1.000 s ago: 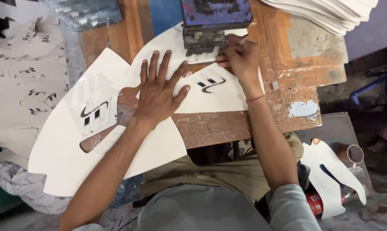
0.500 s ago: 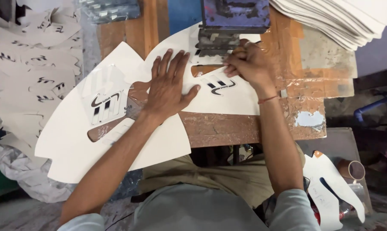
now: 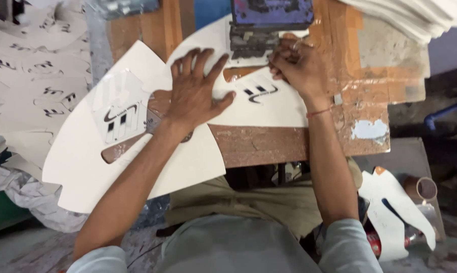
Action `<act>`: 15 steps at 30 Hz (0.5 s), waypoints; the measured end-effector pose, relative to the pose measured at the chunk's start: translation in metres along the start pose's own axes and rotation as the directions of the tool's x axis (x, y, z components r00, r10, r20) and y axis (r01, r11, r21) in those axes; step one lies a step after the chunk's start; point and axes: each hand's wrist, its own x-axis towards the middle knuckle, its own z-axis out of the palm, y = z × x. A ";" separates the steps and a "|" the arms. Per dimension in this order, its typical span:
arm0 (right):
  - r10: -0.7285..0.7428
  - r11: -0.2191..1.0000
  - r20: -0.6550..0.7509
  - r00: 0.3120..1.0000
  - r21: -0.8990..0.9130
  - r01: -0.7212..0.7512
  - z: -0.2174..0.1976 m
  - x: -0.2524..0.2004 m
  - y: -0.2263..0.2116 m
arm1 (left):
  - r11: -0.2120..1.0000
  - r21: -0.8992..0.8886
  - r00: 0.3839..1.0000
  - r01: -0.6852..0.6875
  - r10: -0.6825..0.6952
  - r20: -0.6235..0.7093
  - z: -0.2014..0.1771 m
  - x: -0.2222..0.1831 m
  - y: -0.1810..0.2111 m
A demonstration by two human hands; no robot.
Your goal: Stamping logos onto shoe upper components using a manual press machine.
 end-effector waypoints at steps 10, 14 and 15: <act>-0.009 0.997 -0.077 0.997 0.071 0.014 0.004 0.004 0.009 | 1.000 0.012 0.997 -0.003 0.004 -0.074 0.004 0.000 0.000; -0.013 0.997 -0.072 0.997 0.073 0.018 0.003 0.004 0.011 | 1.000 0.016 0.998 -0.004 0.005 -0.056 0.002 0.002 0.000; 0.000 0.997 -0.071 0.997 0.075 0.005 0.004 -0.001 0.014 | 1.000 0.011 0.999 -0.001 0.002 -0.044 0.004 -0.003 0.002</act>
